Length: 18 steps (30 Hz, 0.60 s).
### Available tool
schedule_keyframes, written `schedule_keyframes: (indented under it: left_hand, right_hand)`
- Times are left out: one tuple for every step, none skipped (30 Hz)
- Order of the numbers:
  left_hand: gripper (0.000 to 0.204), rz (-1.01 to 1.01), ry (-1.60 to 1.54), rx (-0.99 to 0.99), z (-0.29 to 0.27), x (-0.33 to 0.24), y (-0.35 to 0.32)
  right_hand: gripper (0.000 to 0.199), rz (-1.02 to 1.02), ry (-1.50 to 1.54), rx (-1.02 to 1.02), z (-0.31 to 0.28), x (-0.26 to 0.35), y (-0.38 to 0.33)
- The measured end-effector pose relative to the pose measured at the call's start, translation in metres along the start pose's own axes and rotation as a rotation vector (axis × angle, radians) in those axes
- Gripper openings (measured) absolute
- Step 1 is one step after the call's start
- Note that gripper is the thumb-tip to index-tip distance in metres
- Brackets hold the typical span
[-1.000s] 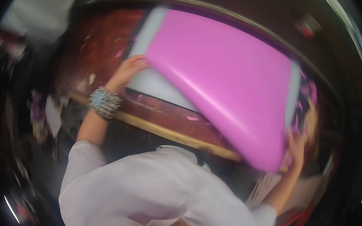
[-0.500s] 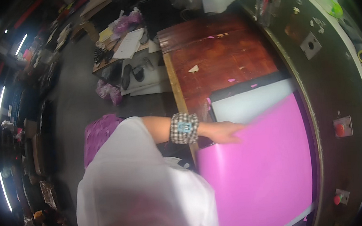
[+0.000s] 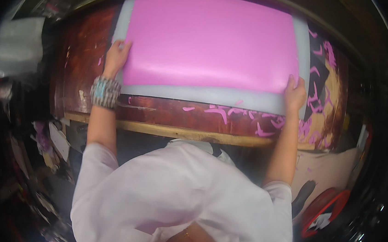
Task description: The person places pink foam sheets on a die-cutting machine, aligns them, and operates the machine to cut out shapes. They remove the cut pieces and the surrounding waste, then bag the finished pieces. The process is repeated with new sheets.
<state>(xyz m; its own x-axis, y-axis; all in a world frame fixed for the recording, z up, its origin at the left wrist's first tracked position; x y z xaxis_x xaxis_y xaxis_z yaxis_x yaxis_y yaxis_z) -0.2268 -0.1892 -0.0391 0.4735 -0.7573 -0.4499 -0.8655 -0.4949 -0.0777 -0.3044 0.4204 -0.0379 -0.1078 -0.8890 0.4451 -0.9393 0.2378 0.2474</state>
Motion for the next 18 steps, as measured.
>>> schedule_keyframes:
  left_hand:
    - [0.053,-0.015,0.024,-0.024,0.002,0.011,-0.019]
    - [0.051,-0.064,0.068,-0.053,0.002,0.019,-0.036]
    - [0.049,-0.050,0.100,-0.135,0.001,0.020,-0.045]
    - [0.048,-0.033,0.133,-0.225,-0.001,0.020,-0.057]
    - [0.047,-0.041,0.136,-0.250,0.001,0.022,-0.062]
    - [0.046,-0.054,0.136,-0.271,0.003,0.021,-0.065]
    - [0.045,-0.012,0.117,-0.331,0.002,0.019,-0.068]
    - [0.045,-0.071,0.118,-0.320,0.005,0.021,-0.067]
    - [0.044,-0.070,0.108,-0.339,0.006,0.020,-0.066]
    - [0.044,-0.074,0.104,-0.368,0.005,0.020,-0.066]
    - [0.043,-0.027,0.090,-0.407,0.004,0.018,-0.065]
    - [0.043,-0.036,0.102,-0.441,0.002,0.021,-0.066]
    - [0.042,0.010,0.024,-0.456,0.002,0.022,-0.065]
    - [0.041,0.003,-0.035,-0.466,0.001,0.027,-0.066]
    - [0.039,0.033,-0.056,-0.475,0.001,0.029,-0.065]
    - [0.037,0.091,-0.078,-0.502,0.000,0.030,-0.065]
    - [0.035,0.064,-0.118,-0.483,0.001,0.035,-0.063]
    - [0.033,0.069,-0.160,-0.472,0.002,0.037,-0.062]
  right_hand:
    - [0.043,0.001,0.112,0.017,-0.001,-0.002,-0.012]
    - [0.042,0.004,0.234,0.027,-0.006,-0.003,-0.020]
    - [0.037,-0.086,0.267,-0.036,-0.013,0.003,-0.038]
    - [0.035,0.003,0.160,-0.032,-0.014,0.000,-0.051]
    - [0.033,0.044,0.076,-0.037,-0.015,-0.001,-0.060]
    - [0.032,0.064,-0.011,-0.052,-0.018,-0.001,-0.065]
    - [0.029,-0.046,0.009,-0.162,-0.018,0.008,-0.069]
    - [0.029,-0.018,0.009,-0.163,-0.017,0.008,-0.068]
    - [0.029,0.000,0.016,-0.165,-0.013,0.010,-0.066]
    - [0.030,0.022,0.024,-0.172,-0.013,0.012,-0.063]
    - [0.031,0.014,0.057,-0.203,-0.016,0.015,-0.061]
    - [0.033,0.003,0.089,-0.235,-0.021,0.021,-0.062]
    - [0.035,-0.011,0.121,-0.267,-0.028,0.027,-0.065]
    - [0.040,-0.161,0.078,-0.286,-0.036,0.044,-0.071]
    - [0.045,-0.278,0.013,-0.271,-0.041,0.060,-0.078]
    - [0.050,-0.404,0.114,-0.091,-0.038,0.077,-0.090]
    - [0.050,-0.536,0.092,0.024,-0.033,0.098,-0.112]
    - [0.046,-0.719,0.183,0.203,-0.024,0.119,-0.135]
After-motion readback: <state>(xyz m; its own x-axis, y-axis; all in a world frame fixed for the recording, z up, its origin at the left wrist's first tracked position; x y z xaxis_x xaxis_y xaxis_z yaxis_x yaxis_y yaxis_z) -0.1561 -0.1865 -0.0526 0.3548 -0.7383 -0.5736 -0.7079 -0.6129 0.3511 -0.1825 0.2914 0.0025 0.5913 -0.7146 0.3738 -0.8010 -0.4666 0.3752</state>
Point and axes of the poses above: each hand's wrist, its own y-axis towards the middle knuckle, its own z-axis out of the palm, x = y × z, the point moved 6 cm from there along y, towards the middle knuckle
